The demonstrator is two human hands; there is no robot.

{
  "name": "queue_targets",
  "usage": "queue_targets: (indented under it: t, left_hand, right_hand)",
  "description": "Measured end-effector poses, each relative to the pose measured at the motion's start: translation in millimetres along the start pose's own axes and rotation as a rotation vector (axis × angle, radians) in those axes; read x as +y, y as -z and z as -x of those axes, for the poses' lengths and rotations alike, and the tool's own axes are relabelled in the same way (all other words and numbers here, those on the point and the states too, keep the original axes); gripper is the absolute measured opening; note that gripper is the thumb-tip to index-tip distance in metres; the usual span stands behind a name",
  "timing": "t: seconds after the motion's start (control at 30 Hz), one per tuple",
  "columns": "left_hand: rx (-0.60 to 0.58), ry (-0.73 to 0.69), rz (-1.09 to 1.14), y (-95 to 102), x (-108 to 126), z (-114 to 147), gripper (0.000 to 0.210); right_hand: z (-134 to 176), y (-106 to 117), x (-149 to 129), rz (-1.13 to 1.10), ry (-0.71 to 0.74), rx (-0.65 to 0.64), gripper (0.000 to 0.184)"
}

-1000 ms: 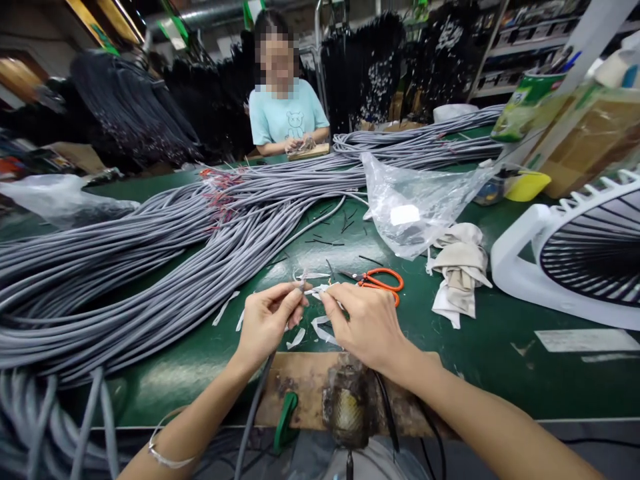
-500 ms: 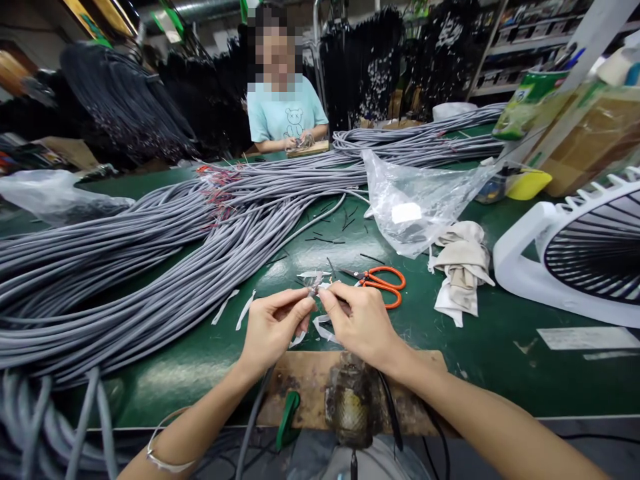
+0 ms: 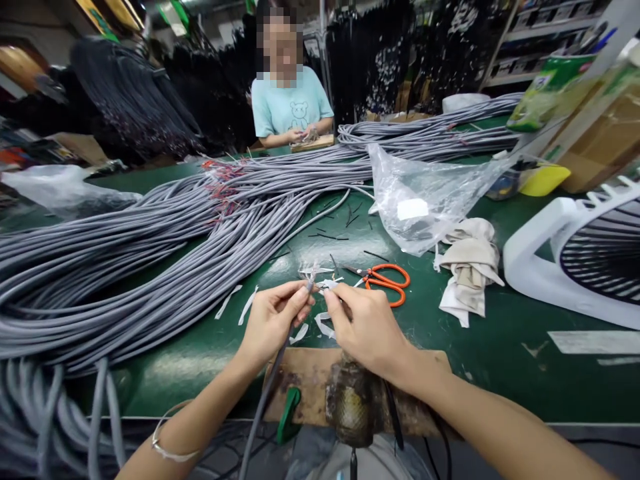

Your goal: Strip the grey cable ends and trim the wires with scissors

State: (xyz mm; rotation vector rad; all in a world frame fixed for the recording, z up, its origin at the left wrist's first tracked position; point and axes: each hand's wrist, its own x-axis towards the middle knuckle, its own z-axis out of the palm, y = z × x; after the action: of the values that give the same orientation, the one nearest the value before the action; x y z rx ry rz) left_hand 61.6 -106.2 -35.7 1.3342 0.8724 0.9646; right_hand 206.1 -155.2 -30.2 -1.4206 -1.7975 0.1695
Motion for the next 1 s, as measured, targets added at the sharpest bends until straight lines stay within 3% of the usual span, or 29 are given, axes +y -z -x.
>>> queue_targets:
  t: [0.53,0.7,0.83,0.9,1.0]
  left_hand:
    - [0.001,-0.067,-0.157,-6.4,-2.0,9.5,0.019]
    - [0.042,-0.149,-0.36,-3.2,-5.9,8.1,0.015]
    - [0.097,-0.055,-0.331,2.1,-5.8,1.0,0.019]
    - [0.092,-0.003,-0.261,4.1,-5.3,-1.1,0.023]
    - [0.035,-0.008,-0.199,3.7,-3.4,0.9,0.026]
  right_hand:
    - [-2.9,-4.1,1.7,-0.091,-0.086,-0.03,0.031]
    - [6.6,-5.1,0.3,0.048,0.18,0.048,0.022]
    - [10.5,-0.4,-5.7,0.038,0.378,0.079,0.021]
    - [8.3,1.6,-5.7,0.026,0.345,0.102,0.021]
    - [2.7,1.8,0.0,0.123,0.16,0.117,0.019]
